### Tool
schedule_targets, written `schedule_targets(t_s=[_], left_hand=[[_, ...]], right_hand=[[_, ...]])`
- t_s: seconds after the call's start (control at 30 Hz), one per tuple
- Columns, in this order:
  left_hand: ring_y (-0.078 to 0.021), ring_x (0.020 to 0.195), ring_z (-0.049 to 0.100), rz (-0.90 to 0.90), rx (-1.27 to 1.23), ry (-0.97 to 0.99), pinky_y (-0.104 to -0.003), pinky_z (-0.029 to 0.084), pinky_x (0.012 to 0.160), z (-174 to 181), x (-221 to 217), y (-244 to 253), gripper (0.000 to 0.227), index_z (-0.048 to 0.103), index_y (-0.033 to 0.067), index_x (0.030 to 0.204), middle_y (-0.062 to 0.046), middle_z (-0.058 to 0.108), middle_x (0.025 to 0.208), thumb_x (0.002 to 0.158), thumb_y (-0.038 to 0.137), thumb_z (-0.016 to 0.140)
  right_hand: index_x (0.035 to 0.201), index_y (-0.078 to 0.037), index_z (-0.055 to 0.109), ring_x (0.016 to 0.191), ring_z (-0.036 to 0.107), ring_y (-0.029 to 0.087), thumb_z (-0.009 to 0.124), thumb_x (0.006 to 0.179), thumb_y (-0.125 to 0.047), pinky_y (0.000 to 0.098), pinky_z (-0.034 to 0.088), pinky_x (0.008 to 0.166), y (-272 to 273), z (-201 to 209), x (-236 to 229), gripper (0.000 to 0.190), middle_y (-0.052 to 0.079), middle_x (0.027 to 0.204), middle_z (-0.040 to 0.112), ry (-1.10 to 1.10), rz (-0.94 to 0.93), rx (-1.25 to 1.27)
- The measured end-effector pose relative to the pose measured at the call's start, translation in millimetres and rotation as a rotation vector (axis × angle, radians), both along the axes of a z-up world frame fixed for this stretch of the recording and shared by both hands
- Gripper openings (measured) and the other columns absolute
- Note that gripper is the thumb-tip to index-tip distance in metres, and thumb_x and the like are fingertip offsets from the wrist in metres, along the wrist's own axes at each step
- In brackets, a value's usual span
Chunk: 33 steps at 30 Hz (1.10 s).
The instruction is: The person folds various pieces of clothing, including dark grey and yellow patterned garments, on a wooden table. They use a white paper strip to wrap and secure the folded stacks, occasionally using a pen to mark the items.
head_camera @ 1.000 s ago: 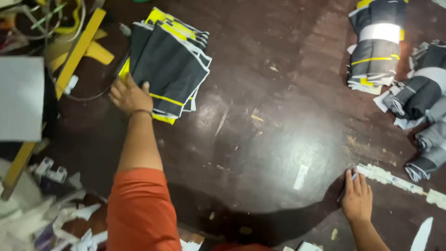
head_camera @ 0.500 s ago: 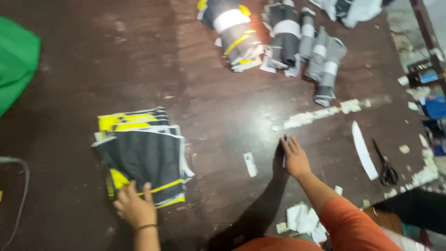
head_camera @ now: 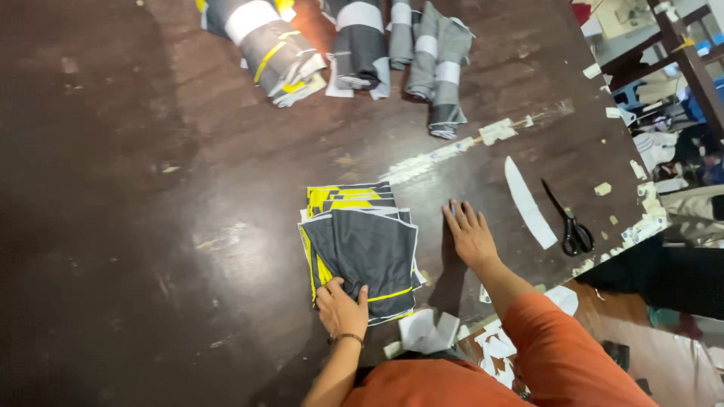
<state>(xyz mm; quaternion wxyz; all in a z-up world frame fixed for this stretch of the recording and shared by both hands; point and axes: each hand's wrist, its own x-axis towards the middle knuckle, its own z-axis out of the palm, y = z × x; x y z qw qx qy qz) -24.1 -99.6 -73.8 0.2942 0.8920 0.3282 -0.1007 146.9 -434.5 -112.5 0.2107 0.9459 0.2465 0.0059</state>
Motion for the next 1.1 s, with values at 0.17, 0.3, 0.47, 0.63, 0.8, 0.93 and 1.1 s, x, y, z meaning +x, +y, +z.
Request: schedule_targets(t_s=[0.17,0.3,0.47,0.63,0.8,0.93,1.1], left_hand=[[-0.0362,0.113,0.06,0.108,-0.114,0.002,-0.054,0.05,0.092,6,14,-40,0.059,0.055,0.0253,0.127,-0.011,0.058,0.117,0.077,0.042,0.08],[-0.0397,0.119,0.048,0.348,-0.034,-0.022,-0.058,0.043,0.1,-1,-20,-33,0.083,0.045,0.0165,0.139,-0.013,0.046,0.122,0.073,0.046,0.087],[-0.0412,0.123,0.059,0.456,-0.27,-0.036,-0.052,0.047,0.106,-28,-20,-17,0.086,0.044,0.0067,0.147,-0.022,0.064,0.12,0.08,0.04,0.087],[-0.0385,0.119,0.066,0.373,-0.623,0.152,-0.05,0.058,0.093,-3,-39,-57,0.069,0.056,0.004,0.137,-0.024,0.066,0.129,0.089,0.048,0.081],[-0.0379,0.117,0.064,0.632,-0.795,0.061,-0.045,0.062,0.09,-14,-63,-71,0.05,0.054,-0.0018,0.133,-0.025,0.058,0.128,0.103,0.038,0.065],[-0.0376,0.112,0.066,0.64,-0.789,-0.002,-0.04,0.067,0.08,-19,-69,-56,0.038,0.06,-0.0058,0.121,-0.026,0.061,0.122,0.097,0.02,0.073],[-0.0315,0.092,0.074,0.588,-0.735,0.01,-0.032,0.067,0.067,-22,-68,-49,0.039,0.065,-0.001,0.117,-0.022,0.069,0.115,0.089,0.021,0.081]], right_hand=[[0.164,-0.032,0.026,0.153,0.031,0.038,0.051,0.08,-0.004,0.0548,0.032,0.117,-17,40,17,0.092,0.01,0.17,0.027,0.099,0.086,0.08],[0.147,-0.021,0.053,0.14,0.047,0.037,0.064,0.089,-0.009,0.0534,0.041,0.108,0,52,-18,0.061,0.016,0.157,0.043,0.218,-0.031,0.429],[0.116,-0.019,0.071,0.109,0.062,0.029,0.068,0.084,-0.014,0.0438,0.047,0.096,43,36,-65,0.032,0.005,0.119,0.062,0.406,0.141,0.741],[0.11,-0.016,0.07,0.089,0.061,0.024,0.069,0.093,-0.036,0.0377,0.052,0.081,91,43,-98,0.026,0.003,0.103,0.06,0.51,0.443,0.963],[0.112,-0.009,0.068,0.091,0.062,0.031,0.078,0.085,-0.044,0.0412,0.053,0.085,104,54,-114,0.045,0.01,0.1,0.059,0.626,0.373,0.87],[0.109,-0.01,0.064,0.096,0.063,0.035,0.082,0.08,-0.039,0.0425,0.054,0.087,114,46,-114,0.045,0.01,0.102,0.059,0.656,0.227,0.725],[0.106,-0.011,0.063,0.094,0.064,0.034,0.081,0.081,-0.04,0.0426,0.054,0.085,122,48,-112,0.043,0.009,0.099,0.057,0.653,0.205,0.639]])
